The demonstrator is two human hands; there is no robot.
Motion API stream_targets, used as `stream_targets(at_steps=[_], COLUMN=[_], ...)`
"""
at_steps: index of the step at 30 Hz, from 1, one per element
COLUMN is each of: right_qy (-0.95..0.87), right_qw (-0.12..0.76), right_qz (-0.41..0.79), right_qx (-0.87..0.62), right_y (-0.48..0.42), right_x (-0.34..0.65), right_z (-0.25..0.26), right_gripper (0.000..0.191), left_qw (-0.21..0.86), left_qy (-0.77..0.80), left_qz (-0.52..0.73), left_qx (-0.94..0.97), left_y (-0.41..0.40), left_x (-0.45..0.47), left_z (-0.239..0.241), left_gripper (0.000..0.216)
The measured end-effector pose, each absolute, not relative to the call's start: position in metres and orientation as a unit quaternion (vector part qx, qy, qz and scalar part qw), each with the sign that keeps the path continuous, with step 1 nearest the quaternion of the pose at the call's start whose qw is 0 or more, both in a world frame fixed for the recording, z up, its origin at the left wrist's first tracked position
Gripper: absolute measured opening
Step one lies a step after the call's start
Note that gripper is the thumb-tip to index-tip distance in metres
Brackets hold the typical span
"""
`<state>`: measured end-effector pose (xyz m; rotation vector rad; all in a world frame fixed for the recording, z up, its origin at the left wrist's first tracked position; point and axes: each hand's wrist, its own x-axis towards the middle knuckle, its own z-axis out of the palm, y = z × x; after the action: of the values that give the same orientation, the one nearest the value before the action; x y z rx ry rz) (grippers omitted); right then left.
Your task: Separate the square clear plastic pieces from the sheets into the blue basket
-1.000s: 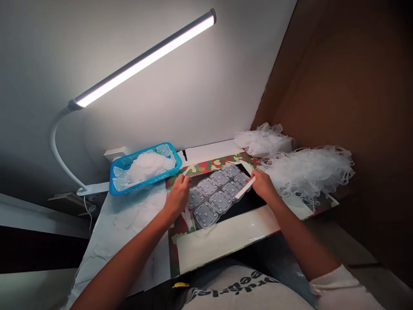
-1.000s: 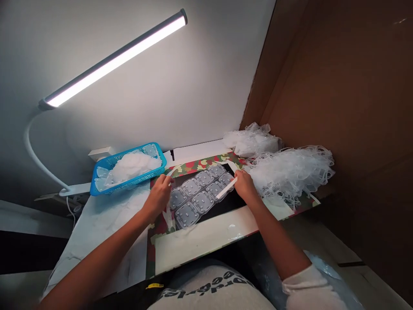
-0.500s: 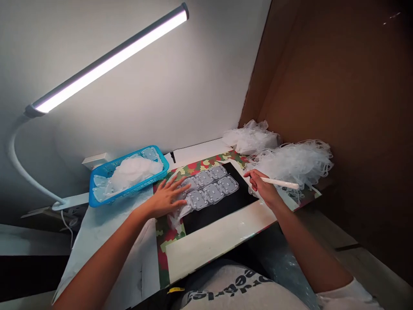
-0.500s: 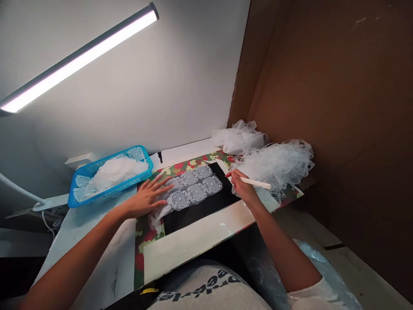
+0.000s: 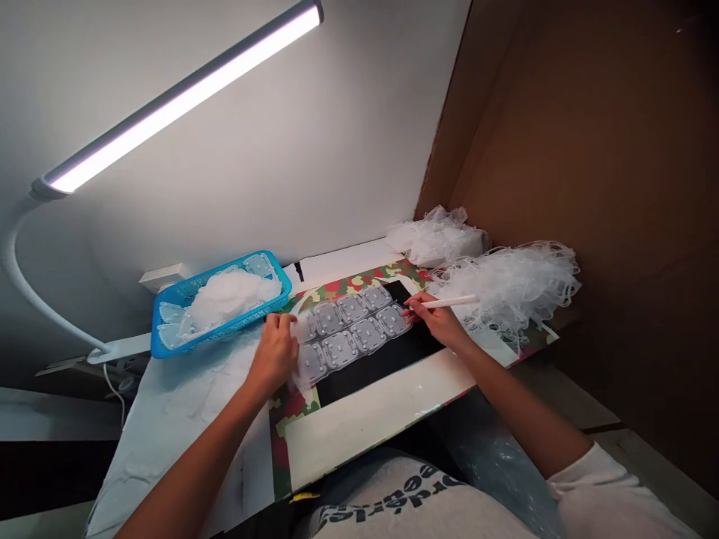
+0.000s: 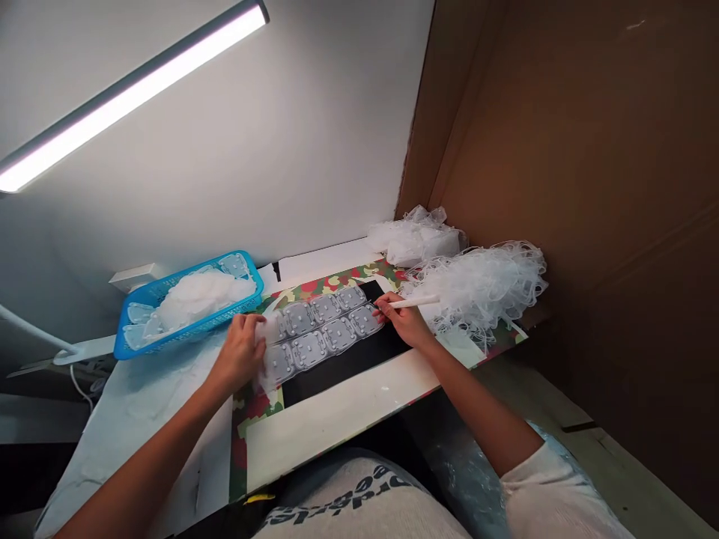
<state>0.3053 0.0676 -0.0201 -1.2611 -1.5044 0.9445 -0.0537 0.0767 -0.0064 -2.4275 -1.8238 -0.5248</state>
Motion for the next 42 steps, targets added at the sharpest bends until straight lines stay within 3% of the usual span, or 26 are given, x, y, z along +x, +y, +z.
stream_targets(at_steps=[4, 9, 16, 21, 27, 31, 42], right_qy=[-0.714, -0.749, -0.697, -0.684, -0.769, -0.814, -0.83], right_qw=[0.381, 0.35, 0.373, 0.386, 0.274, 0.247, 0.235], right_qz=[0.3, 0.231, 0.332, 0.379, 0.369, 0.374, 0.368], right_qx=[-0.505, -0.513, -0.515, -0.49, -0.445, -0.37, -0.346], right_y=[0.067, 0.047, 0.022, 0.038, 0.058, 0.061, 0.061], right_x=[0.309, 0.309, 0.323, 0.327, 0.318, 0.325, 0.322], right_z=[-0.027, -0.031, -0.011, -0.008, -0.011, -0.009, -0.014], right_gripper=[0.037, 0.038, 0.038, 0.033, 0.02, 0.021, 0.022], left_qw=[0.093, -0.041, -0.09, -0.061, -0.057, -0.063, -0.086], left_qy=[-0.558, -0.38, -0.253, -0.282, -0.335, -0.338, -0.345], left_qz=[-0.191, -0.124, -0.058, -0.108, -0.119, -0.13, -0.135], left_qx=[-0.802, -0.916, -0.961, -0.951, -0.933, -0.93, -0.925], left_y=[0.08, 0.063, 0.073, 0.046, 0.018, 0.017, 0.017], left_x=[-0.03, 0.027, 0.007, 0.041, 0.077, 0.073, 0.075], left_z=[-0.004, -0.034, -0.022, -0.026, -0.048, -0.049, -0.047], left_gripper=[0.047, 0.048, 0.05, 0.046, 0.056, 0.052, 0.048])
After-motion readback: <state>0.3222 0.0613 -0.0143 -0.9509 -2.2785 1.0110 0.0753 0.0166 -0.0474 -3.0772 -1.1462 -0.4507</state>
